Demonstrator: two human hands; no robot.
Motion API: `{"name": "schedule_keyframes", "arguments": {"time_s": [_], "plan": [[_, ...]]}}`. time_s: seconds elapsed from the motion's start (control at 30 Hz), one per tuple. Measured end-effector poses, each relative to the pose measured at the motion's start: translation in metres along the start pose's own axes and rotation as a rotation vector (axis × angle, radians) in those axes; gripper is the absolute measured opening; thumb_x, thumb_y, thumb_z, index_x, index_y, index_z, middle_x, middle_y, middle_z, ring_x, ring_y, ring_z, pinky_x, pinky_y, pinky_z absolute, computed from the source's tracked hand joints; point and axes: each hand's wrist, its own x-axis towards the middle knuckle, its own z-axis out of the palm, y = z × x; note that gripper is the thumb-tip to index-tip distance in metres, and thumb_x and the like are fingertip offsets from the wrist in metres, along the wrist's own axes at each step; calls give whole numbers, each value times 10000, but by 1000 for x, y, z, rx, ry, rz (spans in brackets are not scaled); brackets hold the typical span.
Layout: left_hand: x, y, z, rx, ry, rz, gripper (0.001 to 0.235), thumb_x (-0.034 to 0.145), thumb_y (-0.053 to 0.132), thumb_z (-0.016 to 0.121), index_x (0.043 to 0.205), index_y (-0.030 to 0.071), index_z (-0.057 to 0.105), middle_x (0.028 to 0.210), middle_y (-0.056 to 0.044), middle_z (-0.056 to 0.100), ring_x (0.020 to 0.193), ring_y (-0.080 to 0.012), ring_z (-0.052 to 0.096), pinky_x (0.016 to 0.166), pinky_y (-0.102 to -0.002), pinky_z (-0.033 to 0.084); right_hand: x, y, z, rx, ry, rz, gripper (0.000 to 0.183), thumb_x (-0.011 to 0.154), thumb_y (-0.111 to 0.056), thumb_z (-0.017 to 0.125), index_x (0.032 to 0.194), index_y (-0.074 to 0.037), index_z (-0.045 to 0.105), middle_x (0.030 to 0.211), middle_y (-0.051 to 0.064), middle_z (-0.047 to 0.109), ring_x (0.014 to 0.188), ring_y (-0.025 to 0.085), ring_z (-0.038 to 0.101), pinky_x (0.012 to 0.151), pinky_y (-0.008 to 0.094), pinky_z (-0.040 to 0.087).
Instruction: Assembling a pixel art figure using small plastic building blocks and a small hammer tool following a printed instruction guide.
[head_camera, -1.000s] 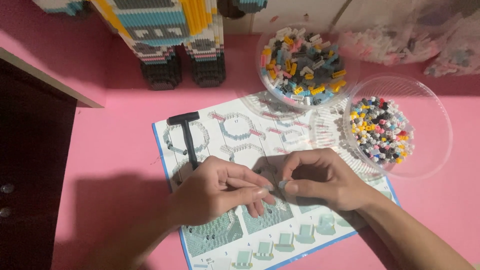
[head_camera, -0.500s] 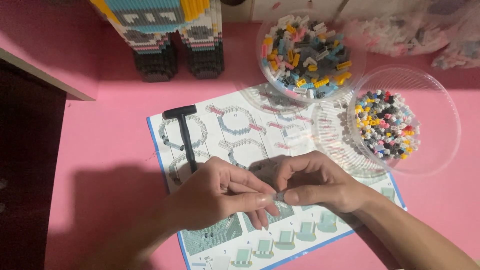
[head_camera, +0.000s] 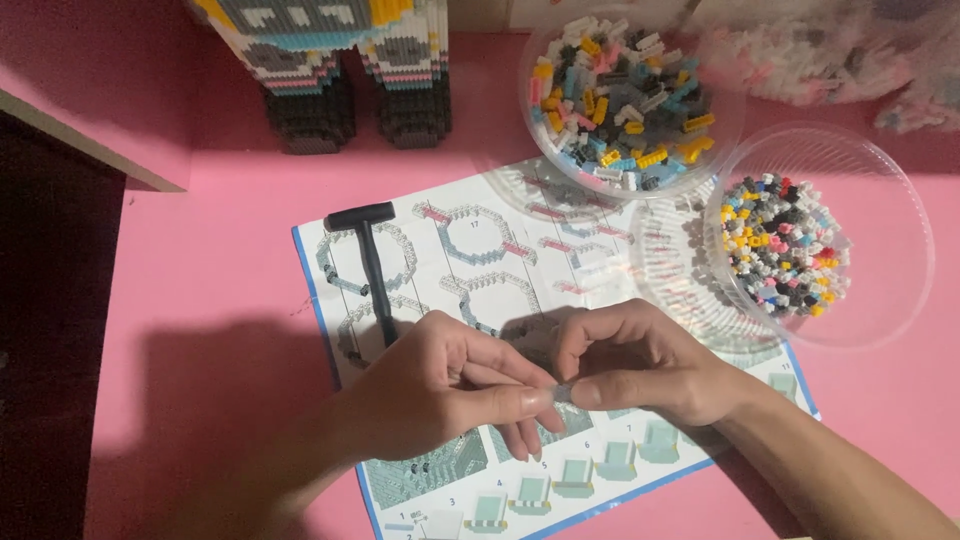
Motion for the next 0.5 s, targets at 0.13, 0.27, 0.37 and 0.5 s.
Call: {"name": "schedule_keyframes", "arguments": {"time_s": [0.13,0.27,0.37,0.5], "plan": [[1,-4,0,-26,-2,29,231,926,87,726,1034,-98,813,935,-221,868,665,-247,809,656,-328,699,0,1,0,25,2,20,177,902,-161,787,900,-14,687,793,88,669,738,203,558,685,362,427],[-1,1,0,-19,-6,27,258,925,98,717,1043,-110,814,934,-226,868,667,-264,819,659,-340,714,3,-7,5,40,-17,-22,184,915,-167,763,862,-18,671,838,112,682,785,260,609,758,424,471],[0,0,0,-3,-5,19,259,925,104,718,1053,-97,819,935,-215,871,669,-257,819,659,-332,714,3,-5,4,19,14,6,196,886,-186,781,858,-18,684,789,85,661,744,233,586,713,394,452],[-1,0,1,-23,-5,11,256,924,92,714,1053,-104,817,938,-233,869,677,-262,823,663,-334,712,4,-6,4,41,-30,-38,185,911,-176,762,880,-26,658,831,114,671,796,260,587,746,418,456]]}}
